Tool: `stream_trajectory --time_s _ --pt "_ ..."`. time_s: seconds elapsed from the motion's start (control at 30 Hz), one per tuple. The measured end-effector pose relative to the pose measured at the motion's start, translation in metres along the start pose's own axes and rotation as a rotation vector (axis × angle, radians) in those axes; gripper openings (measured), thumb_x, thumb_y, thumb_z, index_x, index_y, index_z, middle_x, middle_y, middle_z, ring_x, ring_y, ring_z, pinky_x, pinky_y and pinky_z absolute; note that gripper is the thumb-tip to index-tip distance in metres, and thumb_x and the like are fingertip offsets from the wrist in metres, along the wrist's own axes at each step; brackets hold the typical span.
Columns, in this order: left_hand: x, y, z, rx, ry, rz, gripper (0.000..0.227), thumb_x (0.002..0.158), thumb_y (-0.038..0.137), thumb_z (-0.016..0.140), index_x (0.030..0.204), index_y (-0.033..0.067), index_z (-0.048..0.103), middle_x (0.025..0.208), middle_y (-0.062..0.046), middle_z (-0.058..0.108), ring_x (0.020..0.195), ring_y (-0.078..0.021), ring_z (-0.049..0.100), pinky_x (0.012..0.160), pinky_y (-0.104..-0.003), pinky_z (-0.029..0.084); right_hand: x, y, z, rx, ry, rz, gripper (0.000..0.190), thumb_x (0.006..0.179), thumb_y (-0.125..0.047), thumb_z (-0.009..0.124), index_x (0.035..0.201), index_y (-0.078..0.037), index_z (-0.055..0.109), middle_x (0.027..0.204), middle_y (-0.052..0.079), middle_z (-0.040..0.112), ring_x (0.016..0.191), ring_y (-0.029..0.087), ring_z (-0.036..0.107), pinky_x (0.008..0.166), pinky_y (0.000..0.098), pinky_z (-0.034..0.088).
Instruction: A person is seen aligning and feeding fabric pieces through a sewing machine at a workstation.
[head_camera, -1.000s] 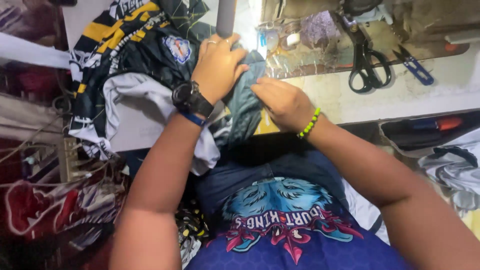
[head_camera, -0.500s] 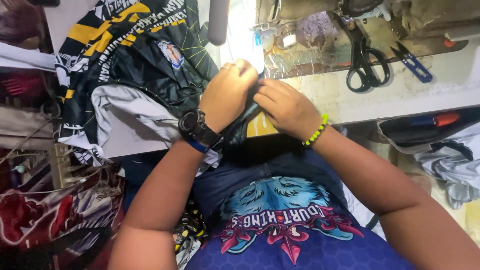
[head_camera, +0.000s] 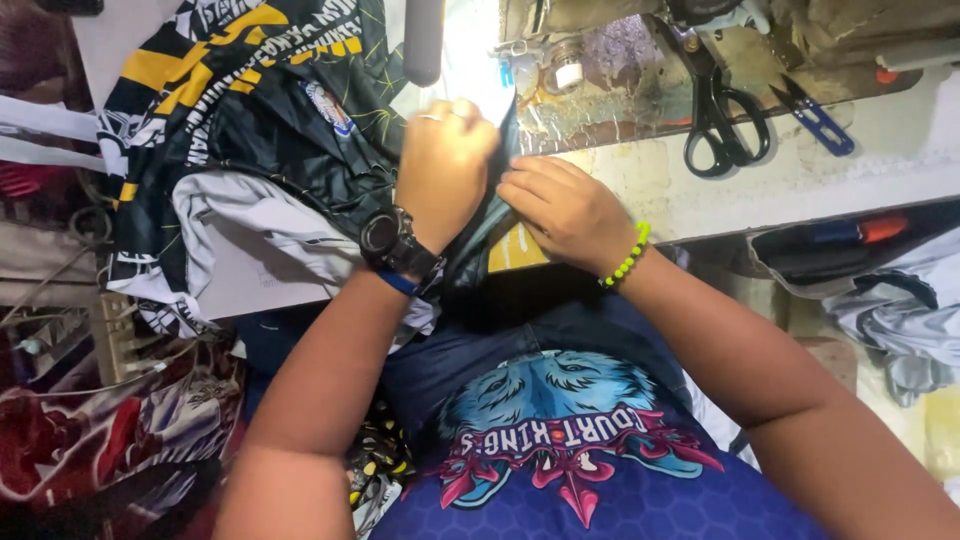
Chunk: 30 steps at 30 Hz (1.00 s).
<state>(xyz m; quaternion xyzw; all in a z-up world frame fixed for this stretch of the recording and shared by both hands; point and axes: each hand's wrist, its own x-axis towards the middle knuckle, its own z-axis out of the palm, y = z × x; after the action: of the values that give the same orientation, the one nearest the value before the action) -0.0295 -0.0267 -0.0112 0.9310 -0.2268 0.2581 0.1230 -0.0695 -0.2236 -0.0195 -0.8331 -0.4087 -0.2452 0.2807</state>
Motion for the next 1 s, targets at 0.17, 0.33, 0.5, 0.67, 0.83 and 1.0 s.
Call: stream_trajectory --time_s 0.17,0.33,0.5,0.67,0.83,1.0 --pt "-0.01 -0.011 0.025 0.007 -0.011 0.211 0.014 0.094 0.009 0.058 0.106 0.0156 0.063 0.085 -0.003 0.054 0.068 -0.0243 0.061 0.062 -0.033 0.052 0.002 -0.002 -0.005 0.042 0.007 0.006 0.017 0.101 -0.006 0.063 0.114 -0.002 0.074 0.106 0.012 0.072 0.109 0.032 0.071 0.098 0.0431 0.057" --pt "-0.004 -0.016 0.018 -0.119 0.013 0.421 0.018 0.104 0.009 0.053 0.115 0.007 0.067 0.106 -0.012 0.061 0.108 -0.0322 0.061 0.098 -0.042 0.047 -0.002 0.002 0.0 0.044 0.015 0.001 0.019 0.101 -0.007 0.061 0.115 -0.003 0.074 0.105 0.012 0.071 0.11 0.032 0.071 0.099 0.0439 0.057" --pt "-0.008 -0.019 0.03 -0.157 -0.063 0.459 0.019 0.103 0.006 0.054 0.118 0.0006 0.066 0.11 -0.015 0.066 0.117 -0.034 0.063 0.11 -0.045 0.047 -0.004 0.002 0.002 -0.002 -0.014 -0.016 0.017 0.101 -0.01 0.062 0.113 -0.004 0.073 0.102 0.011 0.071 0.112 0.031 0.07 0.101 0.0445 0.055" --pt "-0.005 -0.012 0.025 -0.209 -0.1 0.378 0.017 0.098 0.004 0.059 0.111 -0.0015 0.069 0.107 -0.015 0.066 0.113 -0.0331 0.064 0.104 -0.042 0.05 -0.009 0.006 0.007 -0.06 -0.069 0.016 0.017 0.1 -0.012 0.062 0.112 -0.006 0.072 0.103 0.008 0.072 0.113 0.029 0.069 0.102 0.0455 0.052" --pt "0.0 -0.017 0.035 -0.213 -0.069 0.325 0.015 0.091 0.009 0.064 0.103 0.0044 0.073 0.102 -0.008 0.067 0.104 -0.0278 0.063 0.098 -0.039 0.051 -0.004 0.017 0.015 -0.103 -0.054 -0.002 0.017 0.1 -0.014 0.062 0.113 -0.01 0.072 0.1 0.004 0.07 0.111 0.025 0.069 0.101 0.0441 0.052" --pt "0.013 -0.018 0.032 -0.164 -0.058 0.281 0.017 0.087 0.011 0.066 0.1 0.008 0.075 0.102 -0.005 0.069 0.099 -0.0249 0.064 0.089 -0.037 0.053 0.002 0.028 0.018 -0.138 -0.046 0.011 0.015 0.099 -0.014 0.062 0.11 -0.012 0.072 0.1 0.002 0.069 0.112 0.023 0.069 0.104 0.044 0.049"
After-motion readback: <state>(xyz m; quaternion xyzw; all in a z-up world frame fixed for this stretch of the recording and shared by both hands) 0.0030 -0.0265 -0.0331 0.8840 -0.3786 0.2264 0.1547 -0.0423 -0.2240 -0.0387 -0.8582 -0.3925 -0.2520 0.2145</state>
